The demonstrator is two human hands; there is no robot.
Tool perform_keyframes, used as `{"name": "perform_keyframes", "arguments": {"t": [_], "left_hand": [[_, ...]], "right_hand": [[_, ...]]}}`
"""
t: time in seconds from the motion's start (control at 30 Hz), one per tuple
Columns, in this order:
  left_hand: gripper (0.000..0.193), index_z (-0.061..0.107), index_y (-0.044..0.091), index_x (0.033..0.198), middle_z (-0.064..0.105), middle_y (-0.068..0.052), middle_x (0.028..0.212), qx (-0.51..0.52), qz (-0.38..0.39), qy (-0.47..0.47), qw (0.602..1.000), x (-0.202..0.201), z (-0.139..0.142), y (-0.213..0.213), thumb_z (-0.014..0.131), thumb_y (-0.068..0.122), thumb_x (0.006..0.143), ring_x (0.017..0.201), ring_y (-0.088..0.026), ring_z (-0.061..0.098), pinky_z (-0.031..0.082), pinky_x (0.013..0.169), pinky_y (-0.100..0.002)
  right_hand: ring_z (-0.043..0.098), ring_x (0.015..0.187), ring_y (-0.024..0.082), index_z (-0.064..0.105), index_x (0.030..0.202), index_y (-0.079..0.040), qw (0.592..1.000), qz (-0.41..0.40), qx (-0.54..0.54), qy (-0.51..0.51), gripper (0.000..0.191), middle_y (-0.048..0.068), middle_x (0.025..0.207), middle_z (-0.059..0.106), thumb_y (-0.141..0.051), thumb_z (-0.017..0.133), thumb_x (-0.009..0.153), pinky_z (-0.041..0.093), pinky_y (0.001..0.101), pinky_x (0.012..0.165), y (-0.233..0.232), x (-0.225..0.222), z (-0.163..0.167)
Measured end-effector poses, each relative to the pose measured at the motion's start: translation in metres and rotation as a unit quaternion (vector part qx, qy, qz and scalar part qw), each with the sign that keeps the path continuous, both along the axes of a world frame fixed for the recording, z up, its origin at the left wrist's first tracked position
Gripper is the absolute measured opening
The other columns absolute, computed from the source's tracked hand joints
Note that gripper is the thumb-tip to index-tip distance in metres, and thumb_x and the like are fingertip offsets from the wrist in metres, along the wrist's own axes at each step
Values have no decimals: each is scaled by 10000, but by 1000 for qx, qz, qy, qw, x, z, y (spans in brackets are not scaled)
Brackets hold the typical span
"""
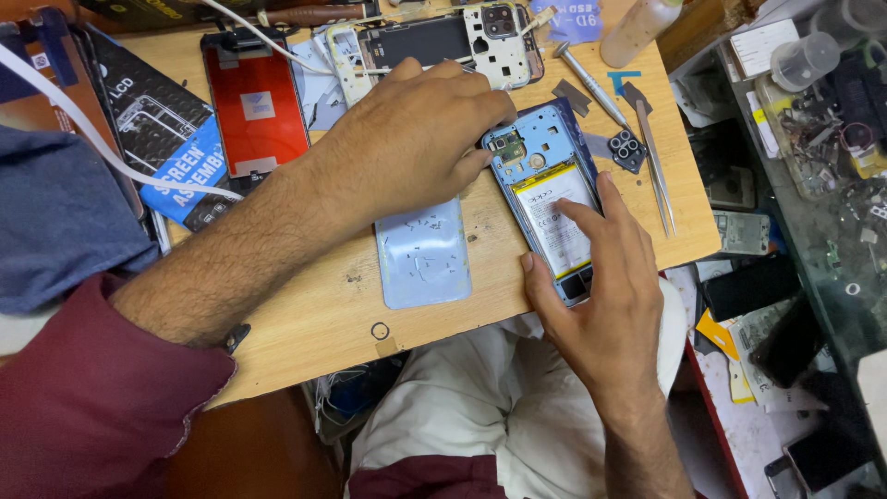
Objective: The person disassembles a smartphone, removes the battery, and reassembles the device using tweezers and a screwdriver. They handle the phone casing, battery, and internal components while seated at a cluttered workbench.
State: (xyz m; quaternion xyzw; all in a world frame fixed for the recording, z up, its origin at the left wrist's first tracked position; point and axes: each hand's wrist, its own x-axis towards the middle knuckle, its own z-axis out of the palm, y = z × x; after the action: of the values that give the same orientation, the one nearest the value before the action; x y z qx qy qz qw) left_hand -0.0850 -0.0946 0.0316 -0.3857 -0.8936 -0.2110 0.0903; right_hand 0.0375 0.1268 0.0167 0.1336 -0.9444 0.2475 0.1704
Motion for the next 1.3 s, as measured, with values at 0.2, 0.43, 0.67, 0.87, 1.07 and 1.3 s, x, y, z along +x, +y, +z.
{"name": "perform_keyframes", "arguments": {"t": [0.2,0.43,0.67,0.87,1.07,1.3], "left_hand": [[326,700,40,1173,704,-108,1049,5,-4,1,1000,0,0,0,740,201,892,1082,-300,632,457,911,-484],[494,687,35,1154,699,-114,1029,5,1,-10,1000,0,-2,2,815,411,861,1071,-305,629,451,903,-495],[520,684,29,1166,655,-115,1029,5,4,7,1000,3,-3,4,822,426,859,1068,-306,603,459,852,-494],[571,698,36,1132,646,-106,1006,5,-11,19,1000,3,1,2,859,470,798,1031,-303,586,436,781,-477],[596,711,58,1092,641,-86,998,-8,7,59,998,3,2,7,879,514,747,1045,-286,579,431,798,-466],[632,682,48,1155,635,-95,1016,-5,-1,32,999,1,1,6,882,500,761,1064,-293,577,441,815,-473]], "right_hand": [[521,1384,429,581,1359,-34,1000,-9,-7,4,626,279,1540,495,-244,869,844,452,491,1121,4,2,-1],[532,1358,403,572,1377,-32,999,-48,11,4,688,215,1467,578,-265,894,815,421,492,1144,9,16,-1],[492,1395,394,548,1418,-17,998,-59,1,16,725,209,1477,561,-250,892,825,408,494,1164,7,20,-8],[479,1294,386,428,1485,29,992,-106,-63,-15,832,226,1418,524,-259,862,837,390,498,1099,-3,23,-8],[415,1228,388,524,1463,-9,990,-136,-8,-18,801,228,1316,459,-300,897,816,387,495,1056,1,24,-8],[421,1210,376,536,1456,-16,989,-145,-2,-35,808,208,1293,467,-339,895,807,394,493,1040,2,23,-6]]}}
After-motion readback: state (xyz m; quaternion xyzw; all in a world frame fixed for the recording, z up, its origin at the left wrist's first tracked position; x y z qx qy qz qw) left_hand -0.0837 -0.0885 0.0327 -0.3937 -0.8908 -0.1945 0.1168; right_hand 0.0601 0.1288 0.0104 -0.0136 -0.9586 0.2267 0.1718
